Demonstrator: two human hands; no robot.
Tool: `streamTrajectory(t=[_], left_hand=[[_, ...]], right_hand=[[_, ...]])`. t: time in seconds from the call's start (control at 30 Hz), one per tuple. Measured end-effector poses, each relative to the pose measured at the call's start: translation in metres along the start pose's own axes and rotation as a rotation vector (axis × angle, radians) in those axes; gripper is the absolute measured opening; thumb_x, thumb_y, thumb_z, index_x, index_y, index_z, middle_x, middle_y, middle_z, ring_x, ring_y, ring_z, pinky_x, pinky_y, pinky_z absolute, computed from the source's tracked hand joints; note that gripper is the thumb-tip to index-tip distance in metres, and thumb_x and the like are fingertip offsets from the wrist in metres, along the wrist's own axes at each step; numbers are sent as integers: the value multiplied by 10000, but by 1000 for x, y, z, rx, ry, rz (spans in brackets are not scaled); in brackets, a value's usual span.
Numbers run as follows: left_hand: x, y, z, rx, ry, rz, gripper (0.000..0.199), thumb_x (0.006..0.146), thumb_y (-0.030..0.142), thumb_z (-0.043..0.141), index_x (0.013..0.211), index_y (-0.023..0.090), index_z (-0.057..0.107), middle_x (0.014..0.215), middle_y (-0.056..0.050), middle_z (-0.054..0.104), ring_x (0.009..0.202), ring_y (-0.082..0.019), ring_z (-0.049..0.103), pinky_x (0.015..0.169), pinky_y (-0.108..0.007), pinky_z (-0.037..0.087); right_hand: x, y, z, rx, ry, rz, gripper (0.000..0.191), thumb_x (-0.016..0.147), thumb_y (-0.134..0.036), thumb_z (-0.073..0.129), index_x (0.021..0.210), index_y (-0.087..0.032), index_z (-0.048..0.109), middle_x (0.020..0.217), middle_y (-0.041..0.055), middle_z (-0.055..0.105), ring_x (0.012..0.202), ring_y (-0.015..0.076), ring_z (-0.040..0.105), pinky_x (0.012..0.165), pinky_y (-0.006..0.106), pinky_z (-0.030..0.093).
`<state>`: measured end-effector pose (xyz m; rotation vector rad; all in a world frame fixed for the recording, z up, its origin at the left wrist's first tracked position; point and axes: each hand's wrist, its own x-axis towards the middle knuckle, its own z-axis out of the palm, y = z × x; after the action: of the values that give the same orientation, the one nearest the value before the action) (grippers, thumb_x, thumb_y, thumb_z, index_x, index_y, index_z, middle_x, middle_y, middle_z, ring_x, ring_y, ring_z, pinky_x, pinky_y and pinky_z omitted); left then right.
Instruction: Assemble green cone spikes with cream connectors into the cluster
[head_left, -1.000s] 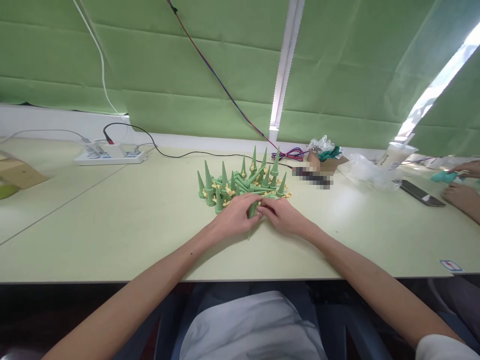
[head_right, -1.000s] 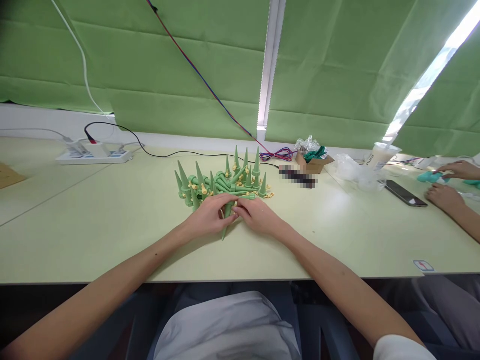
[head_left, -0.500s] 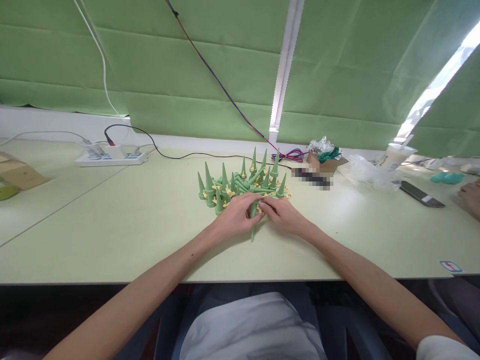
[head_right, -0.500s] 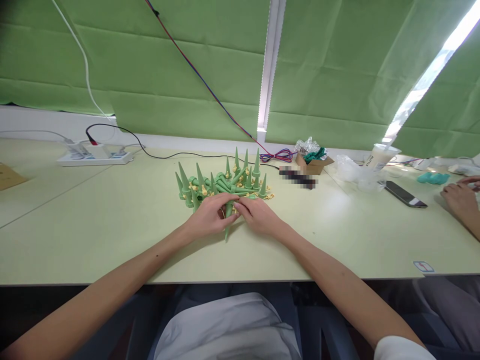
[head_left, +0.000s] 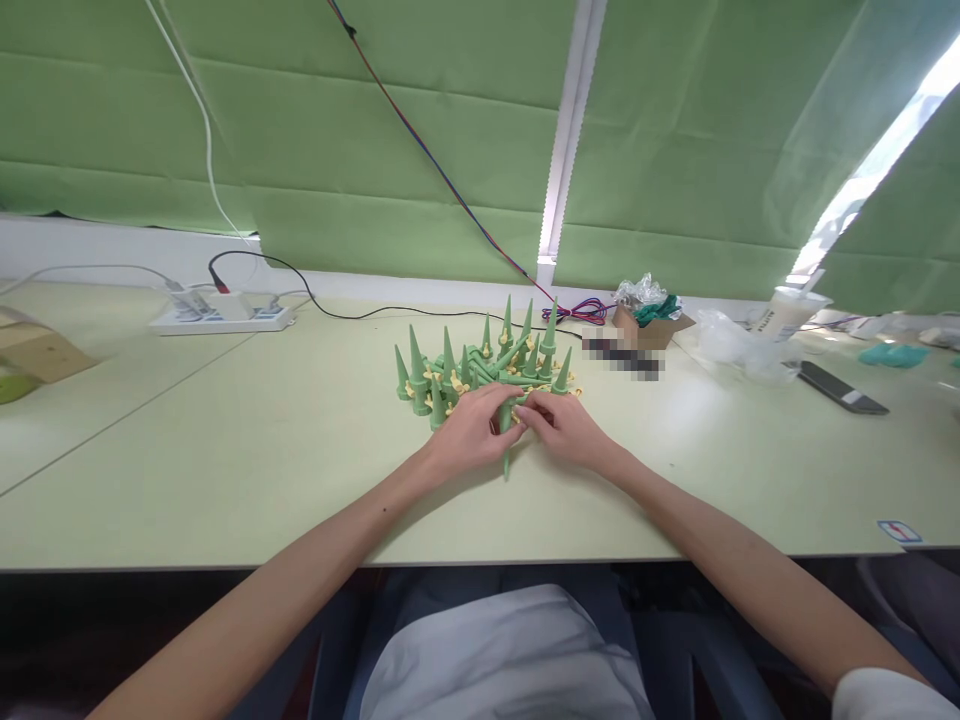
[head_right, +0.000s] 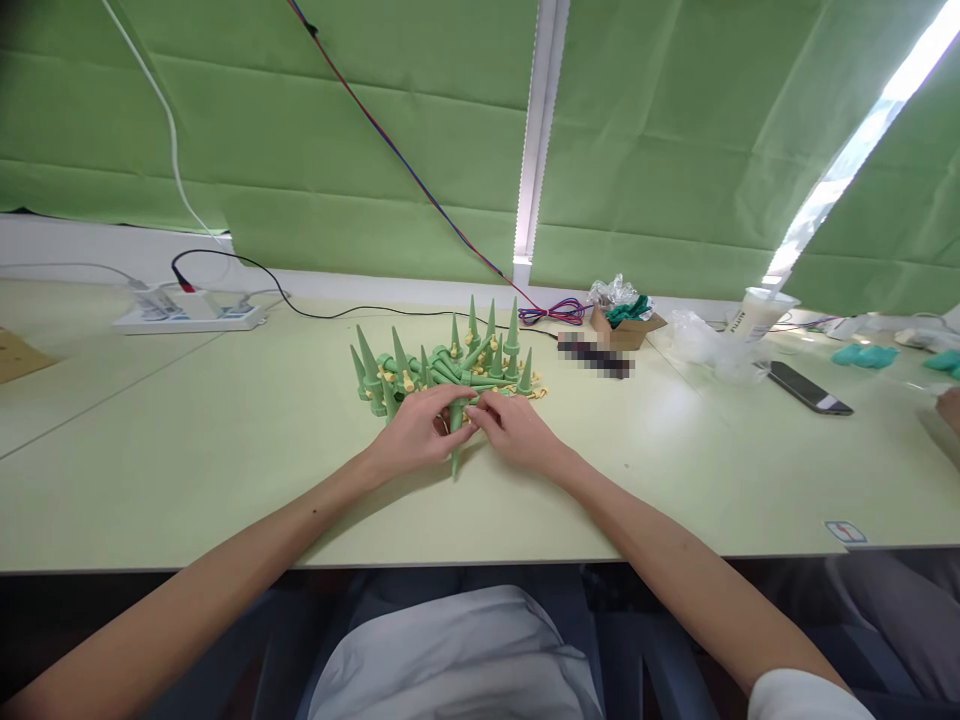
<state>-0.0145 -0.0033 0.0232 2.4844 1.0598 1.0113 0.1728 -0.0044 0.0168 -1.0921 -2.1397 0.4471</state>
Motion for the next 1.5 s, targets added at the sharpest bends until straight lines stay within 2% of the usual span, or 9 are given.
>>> streamTrajectory(t=[0.3, 0.63, 0.83, 0.9, 1.03, 1.23, 1.37, 1.43, 1.5], left_hand=[[0, -1, 0, -54, -4, -21, 310, 853, 301, 594, 1126, 159, 632, 971, -55, 697, 590, -108, 573, 632, -277, 512], [-1, 2, 1, -29, 2, 35, 280, 868, 294, 602, 1121, 178, 636, 962, -40, 682, 574, -105, 535, 604, -273, 490], [0, 0, 1, -8, 73, 7, 293, 866, 273, 594, 1138, 172, 628, 976, -50, 680, 575, -96, 558, 640, -270, 515], [0, -1, 1, -6, 81, 1, 304, 864, 281, 600, 1145, 168, 623, 975, -51, 678, 564, -91, 552, 636, -268, 519], [-1, 0, 1, -18, 53, 7, 309, 863, 287, 601, 1147, 165, 621, 1027, -63, 677, 588, -99, 562, 646, -279, 534], [-1, 2, 2, -15, 43, 16, 302, 879, 340, 601, 1128, 170, 623, 1036, -61, 676, 582, -101, 552, 654, -286, 536], [0, 0, 1, -3, 76, 0, 309, 878, 319, 595, 1152, 177, 613, 1011, -59, 681, 577, -102, 559, 650, -281, 532], [0, 0, 0, 6, 92, -4, 308, 876, 306, 592, 1156, 181, 609, 1051, -60, 679, 555, -91, 548, 659, -284, 531], [0, 0, 0, 9, 90, -6, 307, 878, 310, 589, 1156, 182, 605, 1084, -64, 673, 552, -87, 545, 667, -286, 529]], right_hand=[[0, 1, 1, 75, 37, -2, 228, 939, -302, 536, 736, -197, 520, 632, -25, 543, 545, 120, 438, 566, 258, 324], [1, 5, 1, 7, -39, -6, 476, 1035, -413, 331, 613, -200, 384, 545, -27, 463, 510, 115, 383, 567, 285, 285], [-1, -2, 0, 113, 14, 22, 209, 988, -365, 463, 863, -208, 522, 618, -35, 528, 553, 132, 453, 564, 268, 339], [-1, -2, 0, 132, 8, 13, 162, 978, -330, 476, 885, -207, 525, 638, -31, 543, 560, 133, 462, 562, 266, 346], [0, 1, 1, 83, 36, -13, 261, 991, -315, 442, 755, -207, 471, 658, -14, 553, 573, 132, 462, 569, 271, 334], [1, 4, 3, 32, 19, -13, 442, 1034, -406, 331, 640, -209, 379, 552, -25, 465, 511, 125, 396, 556, 282, 302], [-1, 1, 2, 109, 46, 27, 272, 1003, -400, 420, 822, -211, 496, 590, -35, 524, 527, 131, 446, 556, 270, 336], [-1, 0, 2, 169, 29, 35, 171, 976, -376, 477, 940, -210, 500, 577, -54, 514, 508, 129, 437, 539, 261, 336], [-2, -1, 1, 211, 15, 28, 140, 965, -349, 486, 949, -211, 484, 564, -63, 490, 497, 126, 416, 527, 256, 331]])
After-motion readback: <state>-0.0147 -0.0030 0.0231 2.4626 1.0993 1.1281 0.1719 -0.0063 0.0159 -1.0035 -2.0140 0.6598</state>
